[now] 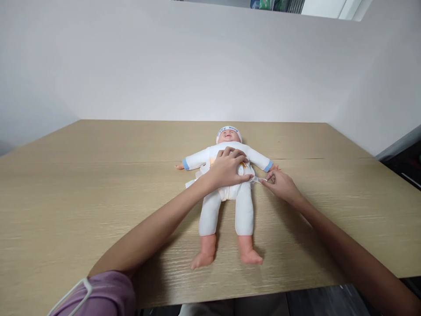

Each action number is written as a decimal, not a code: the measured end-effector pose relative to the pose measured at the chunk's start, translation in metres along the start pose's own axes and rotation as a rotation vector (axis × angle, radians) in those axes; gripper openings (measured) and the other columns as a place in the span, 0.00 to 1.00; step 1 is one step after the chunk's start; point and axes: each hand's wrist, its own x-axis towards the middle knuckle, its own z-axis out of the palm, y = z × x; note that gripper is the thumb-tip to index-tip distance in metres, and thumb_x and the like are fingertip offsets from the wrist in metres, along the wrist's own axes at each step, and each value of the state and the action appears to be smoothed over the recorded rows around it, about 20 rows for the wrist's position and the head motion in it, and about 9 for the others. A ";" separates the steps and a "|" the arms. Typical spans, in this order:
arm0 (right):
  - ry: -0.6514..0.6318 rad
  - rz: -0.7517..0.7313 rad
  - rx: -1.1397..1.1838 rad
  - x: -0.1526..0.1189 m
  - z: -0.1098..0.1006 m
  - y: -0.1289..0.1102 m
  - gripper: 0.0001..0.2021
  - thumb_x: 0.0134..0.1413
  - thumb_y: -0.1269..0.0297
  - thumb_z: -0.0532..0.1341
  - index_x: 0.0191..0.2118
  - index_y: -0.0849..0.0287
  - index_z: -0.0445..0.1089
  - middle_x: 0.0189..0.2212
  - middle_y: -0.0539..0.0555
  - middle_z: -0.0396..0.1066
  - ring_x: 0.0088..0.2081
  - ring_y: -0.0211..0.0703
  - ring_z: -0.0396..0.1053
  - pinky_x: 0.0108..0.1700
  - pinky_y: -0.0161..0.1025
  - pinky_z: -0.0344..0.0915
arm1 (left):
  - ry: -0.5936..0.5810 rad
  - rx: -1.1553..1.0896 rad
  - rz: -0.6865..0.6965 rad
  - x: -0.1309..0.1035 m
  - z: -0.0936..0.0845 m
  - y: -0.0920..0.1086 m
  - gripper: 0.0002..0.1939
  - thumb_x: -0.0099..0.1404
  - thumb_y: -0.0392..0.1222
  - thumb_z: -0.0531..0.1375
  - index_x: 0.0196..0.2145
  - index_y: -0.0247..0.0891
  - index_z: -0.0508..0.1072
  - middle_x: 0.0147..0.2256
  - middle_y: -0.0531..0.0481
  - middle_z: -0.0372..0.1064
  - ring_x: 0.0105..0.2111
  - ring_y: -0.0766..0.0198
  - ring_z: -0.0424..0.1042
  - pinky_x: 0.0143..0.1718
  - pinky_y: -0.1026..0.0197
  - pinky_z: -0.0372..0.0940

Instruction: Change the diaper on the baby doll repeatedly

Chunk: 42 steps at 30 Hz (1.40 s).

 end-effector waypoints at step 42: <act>-0.047 -0.380 0.047 0.027 0.009 -0.184 0.11 0.63 0.56 0.67 0.38 0.52 0.65 0.38 0.52 0.75 0.40 0.51 0.71 0.39 0.43 0.60 | 0.084 0.023 -0.429 -0.126 -0.014 -0.098 0.17 0.69 0.58 0.60 0.37 0.41 0.71 0.40 0.40 0.74 0.48 0.42 0.71 0.56 0.42 0.64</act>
